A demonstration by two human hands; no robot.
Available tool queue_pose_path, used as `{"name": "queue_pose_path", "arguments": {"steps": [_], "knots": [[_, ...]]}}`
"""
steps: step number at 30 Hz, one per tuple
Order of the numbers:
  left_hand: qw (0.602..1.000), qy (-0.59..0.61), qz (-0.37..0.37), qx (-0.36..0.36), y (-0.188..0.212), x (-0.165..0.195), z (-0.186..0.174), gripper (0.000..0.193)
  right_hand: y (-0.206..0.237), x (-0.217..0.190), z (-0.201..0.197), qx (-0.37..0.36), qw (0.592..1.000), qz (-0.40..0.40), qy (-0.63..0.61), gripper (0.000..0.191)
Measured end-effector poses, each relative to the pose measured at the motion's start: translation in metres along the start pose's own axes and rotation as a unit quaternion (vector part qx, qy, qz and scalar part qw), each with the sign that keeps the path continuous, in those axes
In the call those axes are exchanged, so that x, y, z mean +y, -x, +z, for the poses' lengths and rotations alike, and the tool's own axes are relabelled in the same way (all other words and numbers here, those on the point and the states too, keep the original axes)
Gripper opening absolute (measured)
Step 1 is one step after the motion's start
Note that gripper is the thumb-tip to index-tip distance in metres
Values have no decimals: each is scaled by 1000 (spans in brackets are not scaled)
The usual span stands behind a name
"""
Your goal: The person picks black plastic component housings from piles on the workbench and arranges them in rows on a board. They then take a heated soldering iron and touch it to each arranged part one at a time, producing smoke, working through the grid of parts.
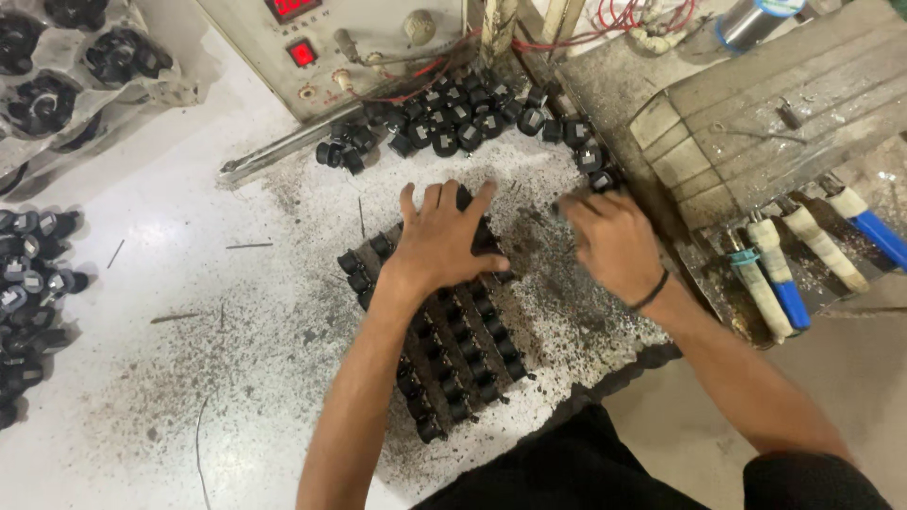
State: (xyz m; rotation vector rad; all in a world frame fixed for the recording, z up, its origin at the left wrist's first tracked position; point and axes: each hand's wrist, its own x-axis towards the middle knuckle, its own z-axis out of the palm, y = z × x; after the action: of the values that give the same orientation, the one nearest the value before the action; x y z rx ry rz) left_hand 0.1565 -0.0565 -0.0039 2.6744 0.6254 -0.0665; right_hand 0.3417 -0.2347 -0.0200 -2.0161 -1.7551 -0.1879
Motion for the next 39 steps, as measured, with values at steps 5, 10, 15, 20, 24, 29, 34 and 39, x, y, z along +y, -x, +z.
{"name": "queue_pose_path", "arguments": {"steps": [5, 10, 15, 20, 24, 29, 34, 39], "knots": [[999, -44, -16, -19, 7, 15, 4, 126, 16, -12, 16, -50, 996, 59, -34, 27], [997, -59, -18, -39, 2, 12, 9, 123, 12, 0, 5, -32, 995, -43, 87, 30], [998, -52, -18, -39, 2, 10, 6, 121, 5, -3, -3, -77, 995, -51, 44, 31], [999, -25, -28, -11, 10, 13, 2, 123, 9, -14, -4, -96, 994, -39, -48, 23], [999, -40, -19, -9, 12, 15, 2, 124, 38, -22, -6, -62, 985, -28, -161, 20], [1000, -22, -15, 5, 13, 14, 8, 121, 62, -50, 14, 21, 980, -129, -147, 9], [1000, -10, -17, -1, 11, 12, 8, 120, 50, -54, 13, -12, 970, -4, -243, 19], [998, 2, 2, 56, 22, 20, 1, 117, 38, -16, -17, 50, 986, 49, 151, 35]]}}
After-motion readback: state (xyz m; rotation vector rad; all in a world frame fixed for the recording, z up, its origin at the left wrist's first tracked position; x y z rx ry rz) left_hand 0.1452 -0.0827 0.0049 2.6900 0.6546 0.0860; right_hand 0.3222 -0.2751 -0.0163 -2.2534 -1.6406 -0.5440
